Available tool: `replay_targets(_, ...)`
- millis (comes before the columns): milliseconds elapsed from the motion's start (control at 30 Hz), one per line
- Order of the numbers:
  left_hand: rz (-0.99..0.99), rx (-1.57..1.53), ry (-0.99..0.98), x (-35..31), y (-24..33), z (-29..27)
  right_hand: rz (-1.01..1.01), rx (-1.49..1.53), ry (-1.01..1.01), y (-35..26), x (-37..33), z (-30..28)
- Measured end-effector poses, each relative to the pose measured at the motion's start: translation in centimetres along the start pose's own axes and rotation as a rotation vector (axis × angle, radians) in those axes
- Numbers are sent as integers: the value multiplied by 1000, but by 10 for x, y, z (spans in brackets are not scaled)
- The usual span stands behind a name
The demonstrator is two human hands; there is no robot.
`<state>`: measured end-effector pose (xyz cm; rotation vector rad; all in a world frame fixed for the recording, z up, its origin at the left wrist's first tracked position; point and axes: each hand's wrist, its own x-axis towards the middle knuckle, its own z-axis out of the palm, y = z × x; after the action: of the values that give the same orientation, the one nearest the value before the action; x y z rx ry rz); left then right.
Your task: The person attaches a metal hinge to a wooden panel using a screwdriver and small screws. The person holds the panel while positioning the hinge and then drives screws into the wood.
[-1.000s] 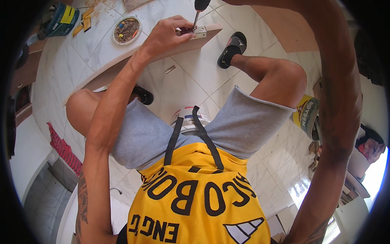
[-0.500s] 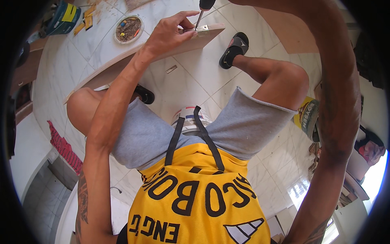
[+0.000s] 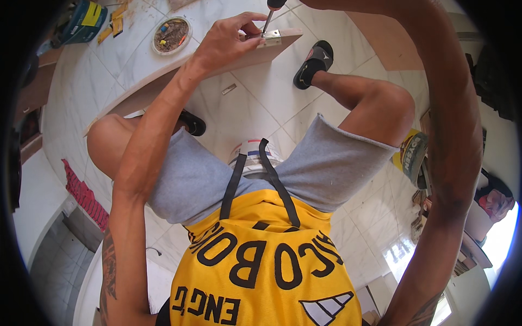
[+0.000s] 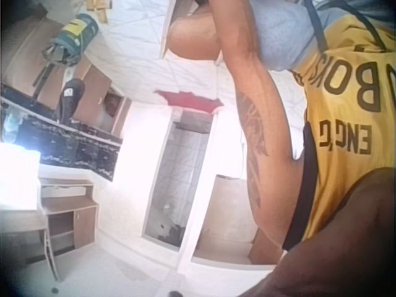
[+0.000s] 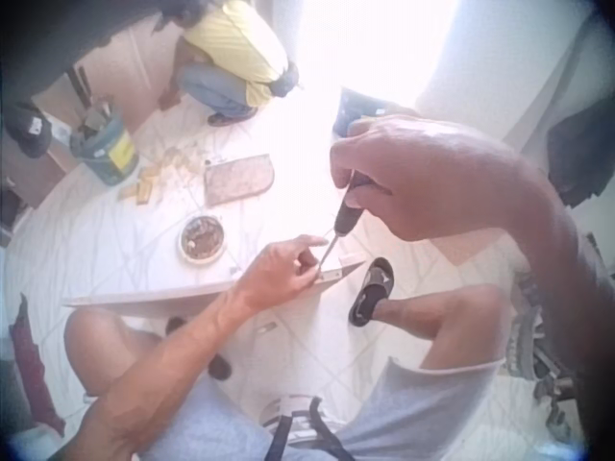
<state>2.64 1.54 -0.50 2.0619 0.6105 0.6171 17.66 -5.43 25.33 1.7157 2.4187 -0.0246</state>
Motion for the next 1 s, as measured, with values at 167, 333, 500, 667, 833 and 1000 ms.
replay_targets(167, 28, -11, 6, 2, 1, 3, 94, 58, -222, 6, 8, -17)
replay_targets(333, 35, 8, -10, 7, 2, 6, 12, 150, 75, 13, 0, -2)
replay_targets(500, 34, 28, -8, 2, -3, 2, 281, 56, -167, -14, 13, -19)
replay_targets(667, 100, -40, 21, 12, 1, 7, -36, 276, 138, 51, 1, 38)
replay_targets(833, 62, -24, 17, -2, 1, -3, -41, 354, -23, 42, 1, 40)
replay_targets(1000, 52, -26, 22, -2, 5, -2, -19, 295, 108, 36, 0, 50)
